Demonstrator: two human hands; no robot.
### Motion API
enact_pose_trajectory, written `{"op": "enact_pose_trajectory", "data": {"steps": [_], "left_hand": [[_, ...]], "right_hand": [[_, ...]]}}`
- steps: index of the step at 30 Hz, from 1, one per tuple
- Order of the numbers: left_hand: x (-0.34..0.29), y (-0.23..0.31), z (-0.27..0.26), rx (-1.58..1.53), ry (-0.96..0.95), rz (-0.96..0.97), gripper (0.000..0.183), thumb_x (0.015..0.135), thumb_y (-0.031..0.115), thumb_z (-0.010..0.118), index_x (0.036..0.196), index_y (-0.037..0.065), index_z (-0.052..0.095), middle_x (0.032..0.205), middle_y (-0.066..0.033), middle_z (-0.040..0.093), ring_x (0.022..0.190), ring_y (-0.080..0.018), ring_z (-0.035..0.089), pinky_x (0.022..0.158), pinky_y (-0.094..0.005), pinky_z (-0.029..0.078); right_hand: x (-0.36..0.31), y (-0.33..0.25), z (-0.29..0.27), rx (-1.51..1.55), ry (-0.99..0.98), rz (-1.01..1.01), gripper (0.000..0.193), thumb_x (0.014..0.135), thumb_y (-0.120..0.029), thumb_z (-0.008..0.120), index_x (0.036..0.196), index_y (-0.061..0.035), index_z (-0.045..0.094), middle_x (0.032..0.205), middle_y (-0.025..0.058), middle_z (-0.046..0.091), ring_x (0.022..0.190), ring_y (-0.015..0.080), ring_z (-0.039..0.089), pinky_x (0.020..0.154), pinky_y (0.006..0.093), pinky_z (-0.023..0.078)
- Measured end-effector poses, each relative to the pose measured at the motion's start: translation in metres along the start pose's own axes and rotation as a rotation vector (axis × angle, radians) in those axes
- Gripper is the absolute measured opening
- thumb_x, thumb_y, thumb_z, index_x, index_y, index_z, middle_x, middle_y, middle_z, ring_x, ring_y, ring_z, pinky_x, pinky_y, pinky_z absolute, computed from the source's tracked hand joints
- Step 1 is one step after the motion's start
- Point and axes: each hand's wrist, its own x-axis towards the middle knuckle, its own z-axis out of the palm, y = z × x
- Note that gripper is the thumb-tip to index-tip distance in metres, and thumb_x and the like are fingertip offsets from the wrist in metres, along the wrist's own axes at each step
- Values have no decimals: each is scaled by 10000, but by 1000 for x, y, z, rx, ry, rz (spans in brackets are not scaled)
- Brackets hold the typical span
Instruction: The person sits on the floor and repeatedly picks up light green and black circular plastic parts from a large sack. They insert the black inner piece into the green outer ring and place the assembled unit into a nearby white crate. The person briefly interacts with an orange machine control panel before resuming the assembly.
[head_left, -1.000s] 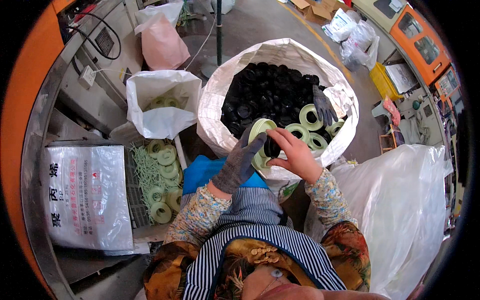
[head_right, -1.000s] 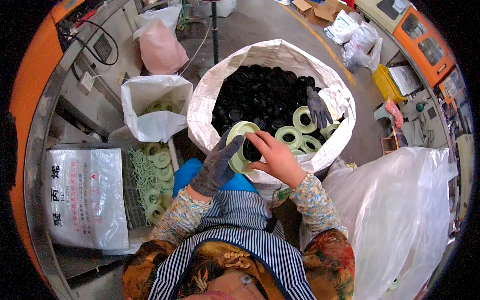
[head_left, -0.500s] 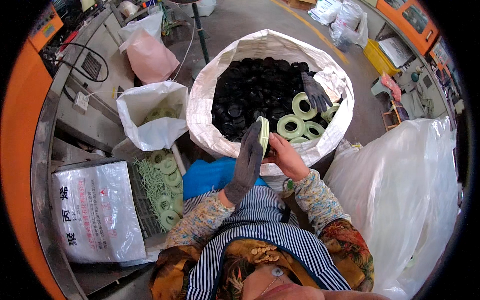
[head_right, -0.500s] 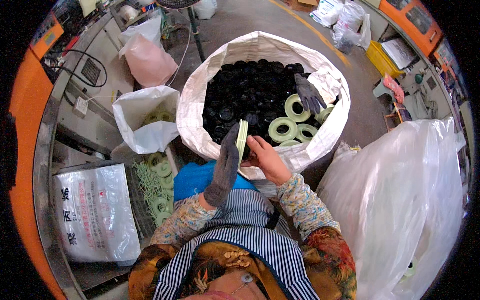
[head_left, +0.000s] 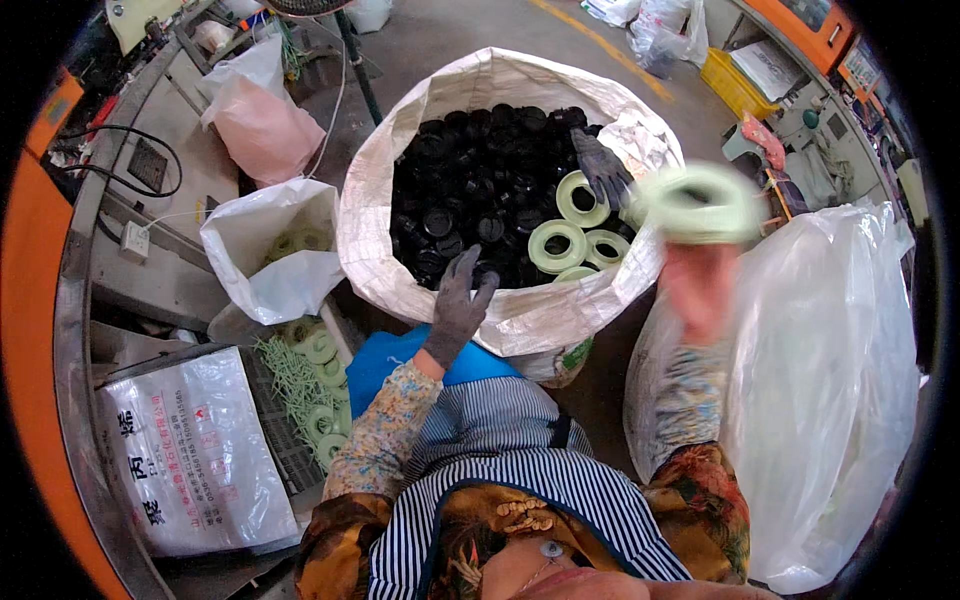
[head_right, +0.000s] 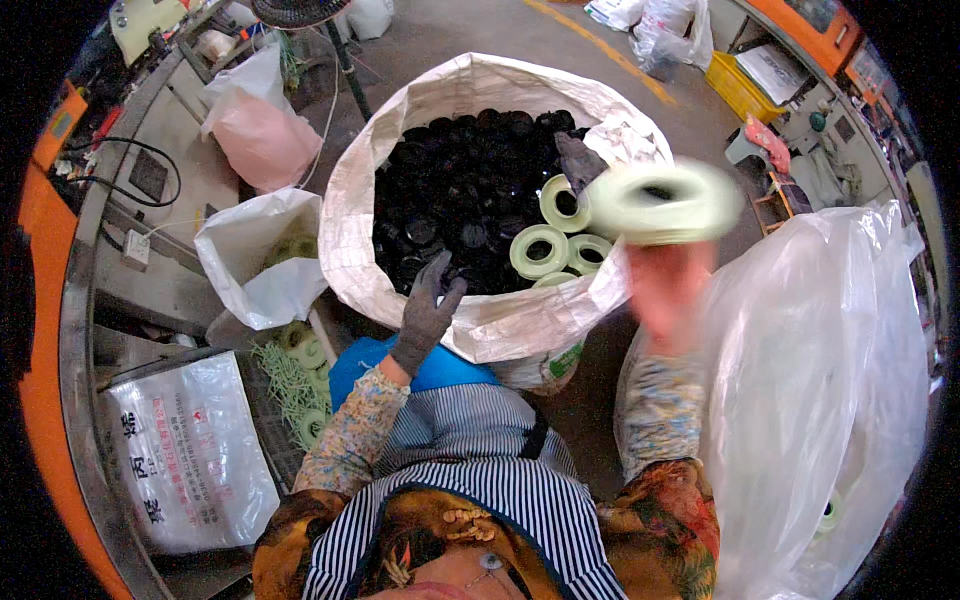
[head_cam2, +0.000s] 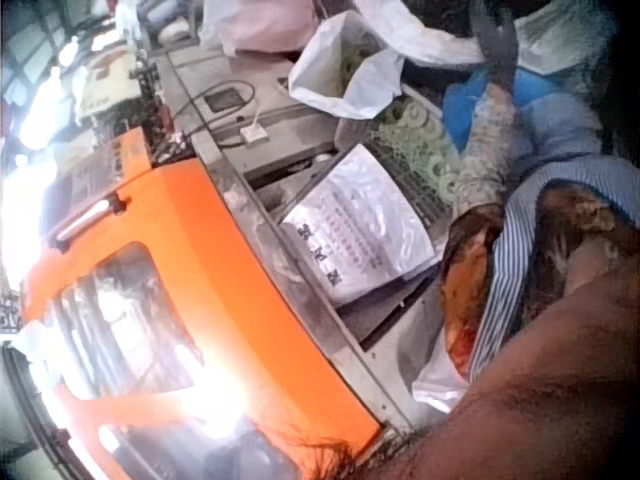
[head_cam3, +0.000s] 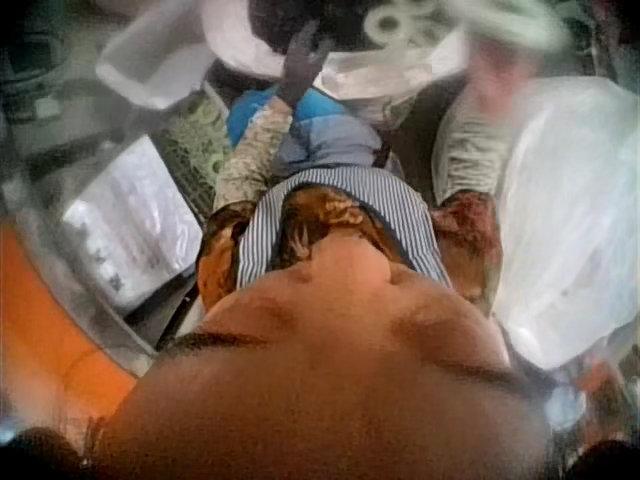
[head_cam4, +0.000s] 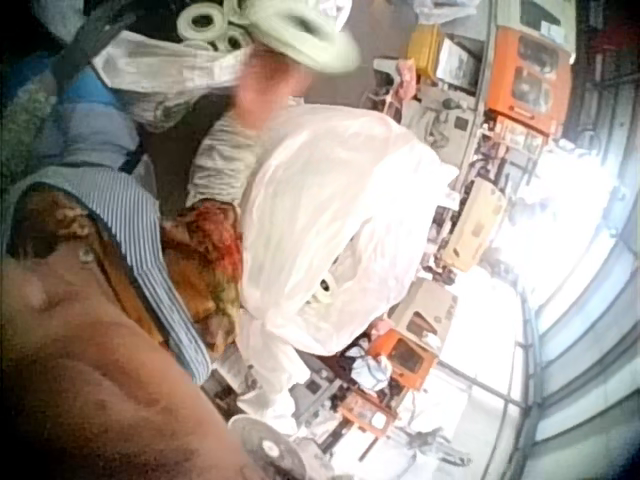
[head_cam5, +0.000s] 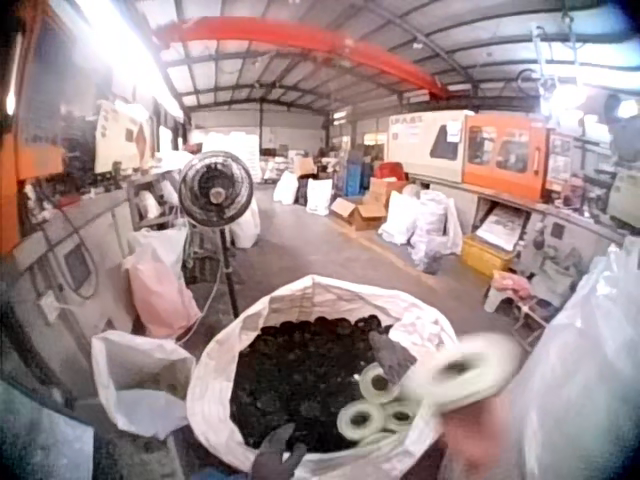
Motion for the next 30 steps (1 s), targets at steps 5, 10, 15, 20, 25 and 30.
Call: {"op": "enact_pose_trajectory", "data": {"steps": [5, 10, 15, 20, 25, 30], "left_hand": [[34, -43, 94, -250, -1, -67, 539, 913, 271, 596, 1374, 49, 428, 1333, -167, 485, 1222, -296, 480, 1027, -355, 395], [23, -86, 120, -1046, -48, -654, 380, 930, 232, 584, 1273, 94, 497, 1162, -97, 568, 1069, -222, 555, 930, -328, 470], [27, -68, 92, -1373, 4, -718, 247, 913, 219, 610, 1136, 155, 525, 955, -31, 537, 810, -153, 542, 754, -318, 489], [40, -62, 73, -1546, 83, -914, 202, 918, 256, 614, 1101, 173, 592, 1032, -33, 640, 972, -184, 604, 785, -346, 511], [44, -95, 77, -1654, 285, -884, 282, 889, 153, 621, 1166, 109, 587, 1137, -56, 634, 1039, -197, 606, 846, -326, 512], [45, -85, 58, -1574, 452, -715, 402, 822, 1, 631, 1210, 82, 570, 1146, -55, 622, 1034, -174, 602, 876, -319, 489]], "right_hand": [[19, 8, 22, 35, -336, 191, 862, 829, -487, 632, 1471, -73, 231, 1495, 171, 298, 1262, 345, 438, 1050, 482, 358], [69, 136, -139, -2274, -359, 100, 514, 810, -323, 679, 1204, -42, 504, 998, 216, 646, 887, 391, 626, 764, 471, 509], [105, 170, -188, -2209, -271, 413, 513, 767, -274, 681, 1140, 33, 508, 944, 255, 649, 911, 400, 626, 778, 475, 502], [107, 194, -124, -1611, -267, 561, 560, 787, -245, 670, 1256, 5, 494, 1018, 181, 659, 929, 272, 643, 796, 364, 506], [125, 228, -133, -1007, -204, 1045, 511, 864, -275, 645, 1297, -61, 479, 1133, 69, 608, 930, 179, 588, 741, 331, 510], [128, 257, -160, -2327, -655, 21, 487, 819, -239, 658, 1282, -201, 512, 1125, 138, 533, 1052, 381, 538, 792, 444, 519]]}}
